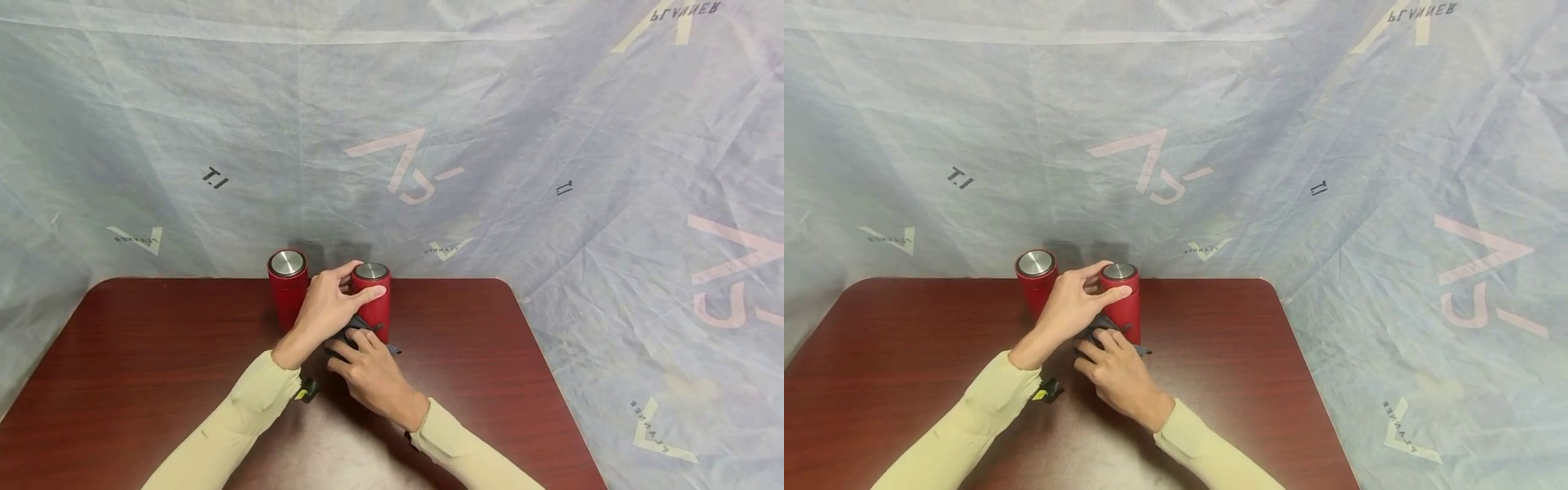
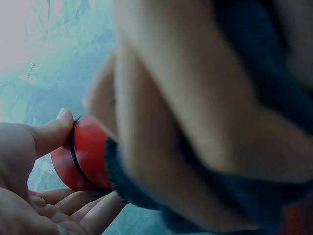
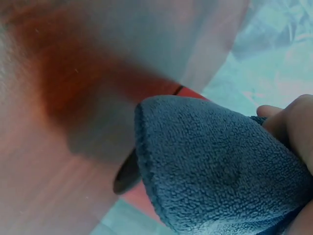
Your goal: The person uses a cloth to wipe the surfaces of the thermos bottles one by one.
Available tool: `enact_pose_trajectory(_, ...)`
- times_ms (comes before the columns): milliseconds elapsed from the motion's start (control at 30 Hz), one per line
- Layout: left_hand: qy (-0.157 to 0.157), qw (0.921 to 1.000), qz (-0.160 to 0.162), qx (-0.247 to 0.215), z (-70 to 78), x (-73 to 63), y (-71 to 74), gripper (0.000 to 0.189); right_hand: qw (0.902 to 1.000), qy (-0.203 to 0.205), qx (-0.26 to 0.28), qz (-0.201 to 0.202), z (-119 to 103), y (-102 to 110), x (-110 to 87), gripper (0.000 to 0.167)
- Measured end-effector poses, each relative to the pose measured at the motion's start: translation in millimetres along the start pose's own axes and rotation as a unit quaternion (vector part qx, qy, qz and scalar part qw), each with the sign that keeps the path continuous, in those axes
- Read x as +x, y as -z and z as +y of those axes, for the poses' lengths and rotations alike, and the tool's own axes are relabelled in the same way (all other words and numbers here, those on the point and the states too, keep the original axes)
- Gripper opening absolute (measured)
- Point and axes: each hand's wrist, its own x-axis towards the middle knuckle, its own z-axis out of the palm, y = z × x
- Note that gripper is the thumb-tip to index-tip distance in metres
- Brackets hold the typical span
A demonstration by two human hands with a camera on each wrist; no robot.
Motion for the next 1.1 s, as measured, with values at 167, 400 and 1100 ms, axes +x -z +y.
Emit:
enact_pose_trajectory(167,-0.002,1.0,-0.003,-0.003,-0.9,-0.9,-0.8,0.057,0.9994,0.003,-0.018,0.029,6.8,4.1,6.3,0.019)
enact_pose_trajectory(400,0.008,0.9999,0.0,0.009,-3.4,-2.9,-1.0,0.064,0.9979,0.002,-0.017,0.063,14.4,11.3,11.9,0.02)
enact_pose_trajectory(1100,0.02,0.9998,0.007,0.004,-7.5,-4.5,0.6,0.067,0.9902,0.033,0.054,0.124,23.1,14.5,-0.7,0.02)
